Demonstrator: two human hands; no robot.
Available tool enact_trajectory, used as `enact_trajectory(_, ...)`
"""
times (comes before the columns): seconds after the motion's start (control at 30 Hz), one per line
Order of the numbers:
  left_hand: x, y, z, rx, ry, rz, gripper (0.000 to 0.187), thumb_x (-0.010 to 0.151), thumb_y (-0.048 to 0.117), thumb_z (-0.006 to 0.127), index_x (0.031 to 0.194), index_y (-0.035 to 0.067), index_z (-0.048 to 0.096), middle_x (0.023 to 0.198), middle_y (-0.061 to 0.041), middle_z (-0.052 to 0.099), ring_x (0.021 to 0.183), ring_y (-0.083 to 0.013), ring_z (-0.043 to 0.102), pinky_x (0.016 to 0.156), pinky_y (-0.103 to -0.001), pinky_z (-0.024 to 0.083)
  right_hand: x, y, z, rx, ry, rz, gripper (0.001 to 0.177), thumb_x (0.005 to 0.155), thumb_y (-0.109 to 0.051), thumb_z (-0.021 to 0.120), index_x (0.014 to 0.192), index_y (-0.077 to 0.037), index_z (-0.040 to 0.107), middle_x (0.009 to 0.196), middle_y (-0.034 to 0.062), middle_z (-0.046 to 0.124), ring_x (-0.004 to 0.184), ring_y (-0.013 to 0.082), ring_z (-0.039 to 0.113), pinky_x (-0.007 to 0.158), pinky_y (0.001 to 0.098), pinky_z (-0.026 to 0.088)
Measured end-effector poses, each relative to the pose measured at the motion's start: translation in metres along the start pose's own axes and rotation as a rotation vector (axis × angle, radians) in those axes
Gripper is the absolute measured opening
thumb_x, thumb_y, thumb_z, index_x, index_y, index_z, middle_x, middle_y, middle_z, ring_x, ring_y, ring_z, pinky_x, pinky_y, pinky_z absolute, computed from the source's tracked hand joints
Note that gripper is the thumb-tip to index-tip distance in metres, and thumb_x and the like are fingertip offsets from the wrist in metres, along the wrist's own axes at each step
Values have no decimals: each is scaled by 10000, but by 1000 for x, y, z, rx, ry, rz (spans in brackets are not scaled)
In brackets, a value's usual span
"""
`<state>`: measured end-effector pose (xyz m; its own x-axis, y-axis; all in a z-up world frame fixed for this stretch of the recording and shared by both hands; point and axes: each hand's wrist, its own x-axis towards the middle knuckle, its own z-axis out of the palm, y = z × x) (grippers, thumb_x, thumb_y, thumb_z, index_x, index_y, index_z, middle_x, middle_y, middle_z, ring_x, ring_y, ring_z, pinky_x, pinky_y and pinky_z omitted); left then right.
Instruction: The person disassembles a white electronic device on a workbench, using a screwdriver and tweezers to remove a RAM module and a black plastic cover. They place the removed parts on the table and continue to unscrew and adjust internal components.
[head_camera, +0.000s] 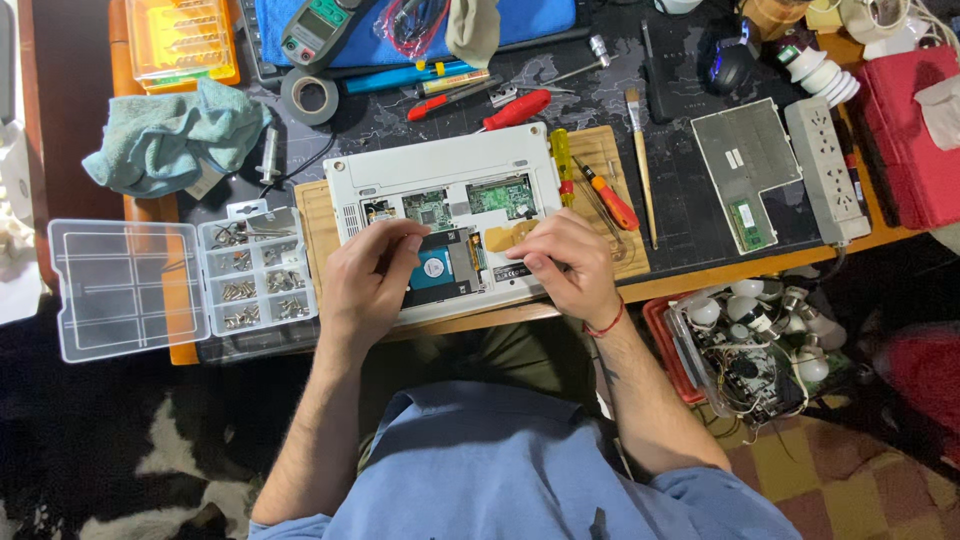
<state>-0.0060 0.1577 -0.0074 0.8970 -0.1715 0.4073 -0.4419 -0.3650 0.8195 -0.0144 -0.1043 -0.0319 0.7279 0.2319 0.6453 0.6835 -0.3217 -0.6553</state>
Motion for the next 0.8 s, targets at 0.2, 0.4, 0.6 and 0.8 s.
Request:
enact_trajectory(0.2,2,2,0,-29,16,-2,130,1002,62,667,1058,131,761,692,-64,689,622,-250,610,658,-379,545,-1,0,1,-7,12,1,288,1045,-309,611,943,-128,809,812,82,710,731,291,656,710,388,540)
enact_trajectory(0.4,-3,-2,0,-139,57,-18,149,1012,35,635,1051,98,765,675,-62,678,592,-191,571,620,-327,514,1,-2,1,-10,13,6,277,1041,-302,619,945,-128,812,814,84,711,726,290,654,705,385,542)
enact_trajectory(0.6,-6,-13,-1,-180,173,84,166,1018,8,613,1080,68,756,726,-54,688,642,-161,583,630,-293,484,6,-7,3,-7,31,-1,294,1049,-303,612,940,-122,817,814,77,719,717,278,647,705,368,538)
enact_trajectory(0.8,-9,-17,-12,-55,239,203,204,1012,-37,567,1100,39,734,747,-62,645,656,-160,532,651,-275,464,5,-6,2,-12,9,-10,281,1049,-280,616,946,-110,814,825,88,725,726,289,655,702,381,536)
